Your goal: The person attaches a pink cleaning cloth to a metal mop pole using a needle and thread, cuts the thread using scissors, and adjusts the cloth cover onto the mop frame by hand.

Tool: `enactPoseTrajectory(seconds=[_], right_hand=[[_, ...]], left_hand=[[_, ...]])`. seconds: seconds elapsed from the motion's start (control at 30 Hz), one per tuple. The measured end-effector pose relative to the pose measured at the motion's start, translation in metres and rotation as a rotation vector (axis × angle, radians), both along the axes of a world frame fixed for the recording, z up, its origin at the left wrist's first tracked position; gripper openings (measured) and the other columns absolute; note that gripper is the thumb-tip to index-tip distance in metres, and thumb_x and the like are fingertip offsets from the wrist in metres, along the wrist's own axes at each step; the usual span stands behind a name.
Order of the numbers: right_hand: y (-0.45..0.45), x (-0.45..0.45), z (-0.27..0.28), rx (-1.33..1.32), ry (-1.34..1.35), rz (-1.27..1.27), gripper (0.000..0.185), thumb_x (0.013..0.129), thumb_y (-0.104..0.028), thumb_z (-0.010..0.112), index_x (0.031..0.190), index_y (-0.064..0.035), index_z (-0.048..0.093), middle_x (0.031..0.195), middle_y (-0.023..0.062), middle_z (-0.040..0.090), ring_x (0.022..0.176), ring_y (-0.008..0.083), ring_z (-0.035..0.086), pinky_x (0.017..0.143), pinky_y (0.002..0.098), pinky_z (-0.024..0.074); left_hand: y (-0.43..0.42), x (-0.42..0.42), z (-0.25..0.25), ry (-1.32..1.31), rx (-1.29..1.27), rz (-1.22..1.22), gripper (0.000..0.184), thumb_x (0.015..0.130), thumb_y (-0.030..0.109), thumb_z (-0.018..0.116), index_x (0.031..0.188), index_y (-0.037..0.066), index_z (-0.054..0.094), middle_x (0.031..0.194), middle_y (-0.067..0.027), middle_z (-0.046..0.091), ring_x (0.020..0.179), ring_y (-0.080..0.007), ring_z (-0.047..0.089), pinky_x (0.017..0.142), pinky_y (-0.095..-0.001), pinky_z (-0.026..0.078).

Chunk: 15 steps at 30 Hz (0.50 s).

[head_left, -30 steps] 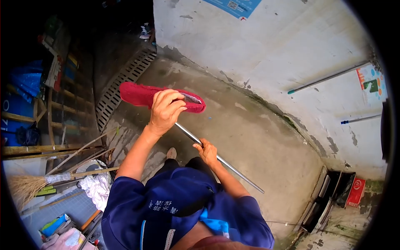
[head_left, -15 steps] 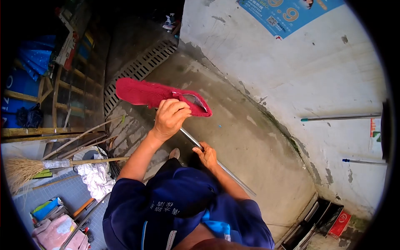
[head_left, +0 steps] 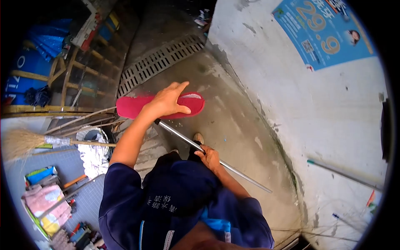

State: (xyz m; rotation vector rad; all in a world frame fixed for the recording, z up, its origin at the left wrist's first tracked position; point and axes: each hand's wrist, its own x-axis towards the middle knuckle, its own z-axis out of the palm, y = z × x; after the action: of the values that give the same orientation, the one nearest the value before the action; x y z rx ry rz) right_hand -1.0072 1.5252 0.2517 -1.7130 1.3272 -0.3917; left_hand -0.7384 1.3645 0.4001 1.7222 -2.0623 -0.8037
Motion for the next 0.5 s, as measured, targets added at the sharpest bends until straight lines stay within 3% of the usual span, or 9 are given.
enactPoseTrajectory(seconds=[0.07, 0.1, 0.13, 0.23, 0.3, 0.37, 0.43, 0.5], right_hand=[[-0.019, -0.014, -0.005, -0.06, -0.004, 0.059, 0.035, 0.083, -0.037, 0.067, 0.101, -0.0067, 0.063, 0.089, 0.0188, 0.066, 0.083, 0.0387, 0.063, 0.07, 0.044, 0.0502], [-0.026, -0.019, -0.007, -0.117, -0.001, 0.084, 0.034, 0.083, -0.037, 0.067, 0.098, -0.0066, 0.063, 0.088, 0.0187, 0.066, 0.082, 0.0385, 0.063, 0.069, 0.044, 0.05], [-0.036, -0.024, -0.008, -0.11, -0.01, 0.101, 0.034, 0.083, -0.037, 0.067, 0.098, -0.0066, 0.063, 0.088, 0.0187, 0.066, 0.082, 0.0385, 0.063, 0.069, 0.044, 0.05], [-0.065, -0.031, -0.013, -0.011, -0.01, 0.193, 0.034, 0.083, -0.04, 0.068, 0.098, -0.0092, 0.063, 0.086, 0.0169, 0.066, 0.08, 0.0378, 0.063, 0.068, 0.0435, 0.0501], [-0.082, -0.03, -0.012, 0.02, -0.013, 0.217, 0.034, 0.083, -0.04, 0.068, 0.098, -0.0096, 0.062, 0.083, 0.0164, 0.066, 0.079, 0.0372, 0.064, 0.067, 0.0426, 0.0502], [-0.099, -0.024, -0.007, 0.046, -0.01, 0.232, 0.034, 0.083, -0.04, 0.068, 0.097, -0.01, 0.062, 0.08, 0.0158, 0.066, 0.077, 0.0366, 0.064, 0.066, 0.0416, 0.0502], [-0.114, -0.022, -0.005, 0.194, -0.031, 0.25, 0.034, 0.083, -0.032, 0.072, 0.105, -0.0065, 0.066, 0.078, 0.0137, 0.067, 0.072, 0.0229, 0.065, 0.069, 0.0322, 0.0499], [-0.127, -0.015, -0.007, 0.239, -0.022, 0.261, 0.034, 0.083, -0.031, 0.072, 0.104, -0.0059, 0.066, 0.075, 0.0117, 0.066, 0.07, 0.0191, 0.062, 0.068, 0.0307, 0.0492]], left_hand=[[-0.027, 0.014, -0.005, 0.237, 0.37, -0.1, 0.058, 0.069, 0.024, 0.081, 0.119, 0.003, 0.061, 0.103, -0.0121, 0.067, 0.094, -0.0244, 0.064, 0.082, -0.0345, 0.049], [-0.033, 0.015, -0.004, 0.403, 0.512, -0.021, 0.041, 0.071, 0.018, 0.08, 0.105, 0.001, 0.067, 0.086, -0.0072, 0.07, 0.079, -0.0146, 0.064, 0.074, -0.0292, 0.051], [-0.04, 0.019, -0.015, 0.569, 0.596, 0.006, 0.03, 0.073, 0.011, 0.079, 0.099, 0.0, 0.068, 0.085, -0.0052, 0.069, 0.075, -0.0091, 0.062, 0.069, -0.0243, 0.05], [-0.057, 0.027, -0.038, 0.6, 0.587, 0.073, 0.021, 0.075, 0.004, 0.076, 0.094, 0.0, 0.068, 0.082, -0.0037, 0.069, 0.07, -0.0077, 0.061, 0.065, -0.0221, 0.049], [-0.068, 0.027, -0.049, 0.755, 0.413, 0.306, 0.015, 0.079, 0.003, 0.073, 0.092, 0.0, 0.068, 0.079, -0.002, 0.068, 0.067, -0.0073, 0.06, 0.063, -0.0219, 0.049], [-0.081, 0.036, -0.052, 0.894, 0.399, 0.42, 0.011, 0.083, 0.007, 0.071, 0.091, 0.0, 0.068, 0.081, -0.0019, 0.068, 0.07, -0.0081, 0.06, 0.065, -0.0229, 0.049], [-0.095, 0.045, -0.061, 0.911, 0.386, 0.433, 0.011, 0.086, 0.01, 0.068, 0.093, 0.001, 0.068, 0.082, -0.0012, 0.068, 0.071, -0.0076, 0.06, 0.067, -0.0224, 0.049], [-0.112, 0.058, -0.068, 0.719, 0.3, 0.254, 0.029, 0.095, 0.028, 0.059, 0.104, 0.002, 0.067, 0.095, -0.0041, 0.068, 0.086, -0.0104, 0.061, 0.075, -0.0264, 0.049]])
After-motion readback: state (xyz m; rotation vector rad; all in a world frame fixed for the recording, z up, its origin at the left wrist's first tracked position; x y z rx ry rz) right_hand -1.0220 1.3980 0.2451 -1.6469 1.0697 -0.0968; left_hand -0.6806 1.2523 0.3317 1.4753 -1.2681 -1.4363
